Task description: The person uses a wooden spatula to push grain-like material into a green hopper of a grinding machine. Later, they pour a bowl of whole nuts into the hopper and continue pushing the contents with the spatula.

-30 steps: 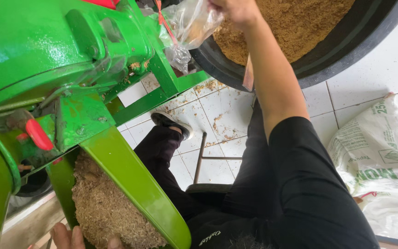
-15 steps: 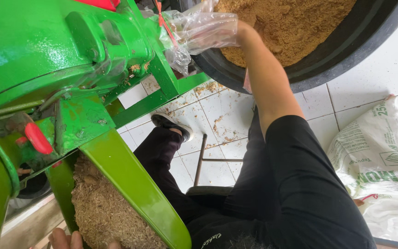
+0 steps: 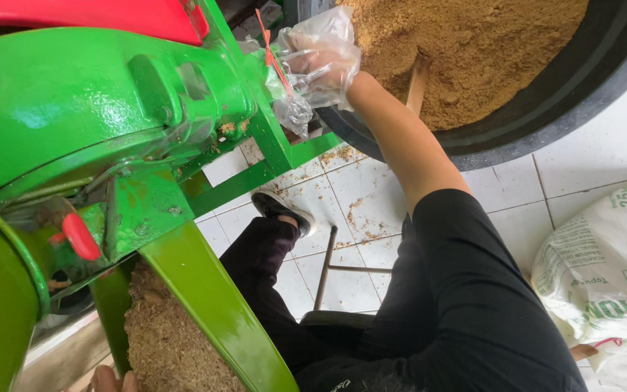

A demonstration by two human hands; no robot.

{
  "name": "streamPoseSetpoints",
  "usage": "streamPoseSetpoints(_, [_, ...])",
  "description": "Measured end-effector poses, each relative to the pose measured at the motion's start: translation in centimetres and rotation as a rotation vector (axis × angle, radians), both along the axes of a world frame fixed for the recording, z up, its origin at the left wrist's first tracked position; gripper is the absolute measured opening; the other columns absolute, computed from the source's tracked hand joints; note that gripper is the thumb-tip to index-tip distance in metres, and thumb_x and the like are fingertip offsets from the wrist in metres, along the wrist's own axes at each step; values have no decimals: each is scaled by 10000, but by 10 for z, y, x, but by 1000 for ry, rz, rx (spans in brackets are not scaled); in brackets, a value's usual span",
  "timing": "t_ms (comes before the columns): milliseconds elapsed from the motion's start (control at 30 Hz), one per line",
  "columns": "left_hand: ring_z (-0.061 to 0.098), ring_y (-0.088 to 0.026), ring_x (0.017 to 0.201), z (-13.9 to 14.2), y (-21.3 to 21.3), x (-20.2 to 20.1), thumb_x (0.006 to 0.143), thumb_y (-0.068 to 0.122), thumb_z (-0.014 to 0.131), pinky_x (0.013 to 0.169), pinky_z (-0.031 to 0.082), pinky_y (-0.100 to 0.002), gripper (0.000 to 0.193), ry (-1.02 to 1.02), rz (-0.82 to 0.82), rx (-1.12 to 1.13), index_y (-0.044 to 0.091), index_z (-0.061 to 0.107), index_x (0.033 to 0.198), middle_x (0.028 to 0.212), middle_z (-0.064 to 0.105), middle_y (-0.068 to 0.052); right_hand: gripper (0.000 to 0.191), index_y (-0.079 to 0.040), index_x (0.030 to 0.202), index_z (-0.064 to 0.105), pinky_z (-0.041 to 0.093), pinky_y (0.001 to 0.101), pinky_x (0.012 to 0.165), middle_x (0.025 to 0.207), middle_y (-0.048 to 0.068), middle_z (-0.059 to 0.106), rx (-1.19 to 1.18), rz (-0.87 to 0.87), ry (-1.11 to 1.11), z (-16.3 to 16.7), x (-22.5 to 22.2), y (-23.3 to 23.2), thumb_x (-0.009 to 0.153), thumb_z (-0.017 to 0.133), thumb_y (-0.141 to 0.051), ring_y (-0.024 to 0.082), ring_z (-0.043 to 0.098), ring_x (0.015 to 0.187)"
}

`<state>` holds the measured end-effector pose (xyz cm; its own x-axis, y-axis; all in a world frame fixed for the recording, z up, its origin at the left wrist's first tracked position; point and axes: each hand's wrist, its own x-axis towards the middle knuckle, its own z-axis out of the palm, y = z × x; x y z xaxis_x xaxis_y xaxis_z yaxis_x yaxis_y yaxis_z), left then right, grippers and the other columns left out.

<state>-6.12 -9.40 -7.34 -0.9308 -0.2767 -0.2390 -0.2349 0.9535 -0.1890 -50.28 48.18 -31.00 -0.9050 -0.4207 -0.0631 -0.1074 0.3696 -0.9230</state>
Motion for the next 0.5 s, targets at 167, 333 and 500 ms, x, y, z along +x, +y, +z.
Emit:
streamPoseSetpoints(167, [657,-256,841,0,0,-3,1027,161,551,831,581,-378,263,-39,133,-23,-60,500,1160,1039,608,-209,346,-93,1341,644,584,437,848,1204,174,699,197,42,134,-7,-5,3,1022,627,-225,297,701,1002])
streamPoseSetpoints(333, [580,-365,1030,3,-2,3,1027,166,534,982,529,-466,335,106,-333,-31,-81,467,1243,1195,541,-289,363,-213,1298,705,588,350,749,1203,55,728,-271,-303,-412,-27,34,53,978,536,-243,242,680,979])
streamPoseSetpoints(500, [439,-462,1276,24,69,-4,1006,287,545,1105,459,-572,520,216,-343,28,-95,425,1338,1371,425,-353,661,-34,1345,627,561,452,928,1213,193,707,925,-29,-462,-52,105,97,966,658,-574,323,695,1103])
